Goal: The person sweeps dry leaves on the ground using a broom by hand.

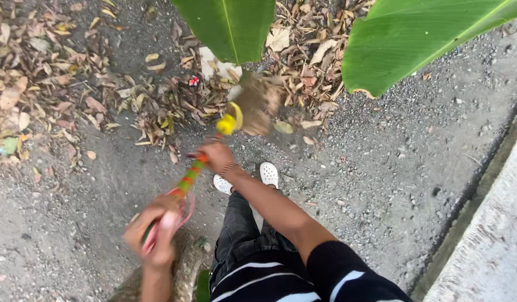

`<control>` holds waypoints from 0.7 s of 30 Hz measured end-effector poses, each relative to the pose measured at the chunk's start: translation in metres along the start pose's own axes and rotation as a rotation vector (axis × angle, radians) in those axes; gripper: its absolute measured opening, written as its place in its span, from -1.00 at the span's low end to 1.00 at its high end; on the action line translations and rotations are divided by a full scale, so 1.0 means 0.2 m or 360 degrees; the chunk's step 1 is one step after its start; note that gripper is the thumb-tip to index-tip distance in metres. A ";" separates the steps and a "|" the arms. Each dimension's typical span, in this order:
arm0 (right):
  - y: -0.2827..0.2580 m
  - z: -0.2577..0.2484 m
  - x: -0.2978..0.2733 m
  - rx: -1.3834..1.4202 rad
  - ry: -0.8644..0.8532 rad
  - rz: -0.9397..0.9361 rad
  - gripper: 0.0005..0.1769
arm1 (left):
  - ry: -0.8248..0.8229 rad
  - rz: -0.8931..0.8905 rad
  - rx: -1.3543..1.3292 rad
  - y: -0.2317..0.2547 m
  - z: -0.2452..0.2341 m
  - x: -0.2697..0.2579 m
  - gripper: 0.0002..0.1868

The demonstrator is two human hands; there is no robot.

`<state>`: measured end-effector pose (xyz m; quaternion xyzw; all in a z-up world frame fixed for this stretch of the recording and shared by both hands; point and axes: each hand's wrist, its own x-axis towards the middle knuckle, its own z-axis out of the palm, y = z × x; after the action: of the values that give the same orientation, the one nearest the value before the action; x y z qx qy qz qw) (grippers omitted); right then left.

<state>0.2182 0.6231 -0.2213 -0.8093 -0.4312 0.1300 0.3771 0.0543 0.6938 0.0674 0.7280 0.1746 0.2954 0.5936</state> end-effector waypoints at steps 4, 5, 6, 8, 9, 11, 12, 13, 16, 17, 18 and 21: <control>-0.62 -0.40 0.22 0.0012 0.0028 -0.0075 -0.71 | -0.0013 0.0288 0.0111 0.38 0.05 0.11 -0.78; -0.73 -0.50 0.23 0.0046 0.0200 -0.0204 -0.65 | -0.0016 0.0313 0.0128 0.40 0.09 0.14 -0.76; -0.80 -0.59 0.21 0.0055 0.0192 -0.0211 -0.65 | -0.0016 0.0310 0.0141 0.41 0.13 0.13 -0.74; -0.85 -0.72 0.14 -0.0072 0.0191 -0.0430 -0.63 | 0.0007 0.0251 0.0058 0.37 0.23 0.12 -0.70; -0.82 -0.77 0.09 -0.0071 0.0196 -0.0437 -0.63 | 0.0025 0.0199 -0.0034 0.35 0.26 0.13 -0.68; -0.66 -0.84 -0.09 -0.0069 0.0389 -0.0017 -0.49 | 0.0044 0.0067 -0.0333 0.28 0.34 0.11 -0.63; -0.53 -0.85 -0.19 -0.0072 0.0496 0.0185 -0.41 | 0.0054 0.0014 -0.0501 0.25 0.38 0.10 -0.61; -0.36 -0.86 -0.31 -0.0280 0.0825 0.0209 -0.01 | 0.0051 -0.0031 -0.0662 0.22 0.43 0.08 -0.59; 0.28 -0.88 -0.73 -0.0156 0.0376 0.0597 0.14 | -0.0070 -0.0169 -0.1165 0.18 0.64 0.02 -0.52; 0.49 -0.89 -0.87 -0.0347 0.0337 0.0792 0.14 | -0.0174 -0.0203 -0.1308 0.18 0.75 -0.02 -0.50; 0.70 -0.95 -0.98 -0.0156 0.0011 0.1208 0.06 | -0.0306 -0.0229 -0.1430 0.19 0.85 -0.03 -0.47; 1.05 -1.13 -1.23 0.1933 0.1060 0.1305 -0.13 | -0.0991 -0.0141 -0.1386 0.20 1.12 0.01 -0.45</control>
<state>0.3182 0.2420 -0.2471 -0.5530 0.1813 0.2219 0.7823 0.1938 0.5151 0.0789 0.4595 -0.1179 0.0852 0.8762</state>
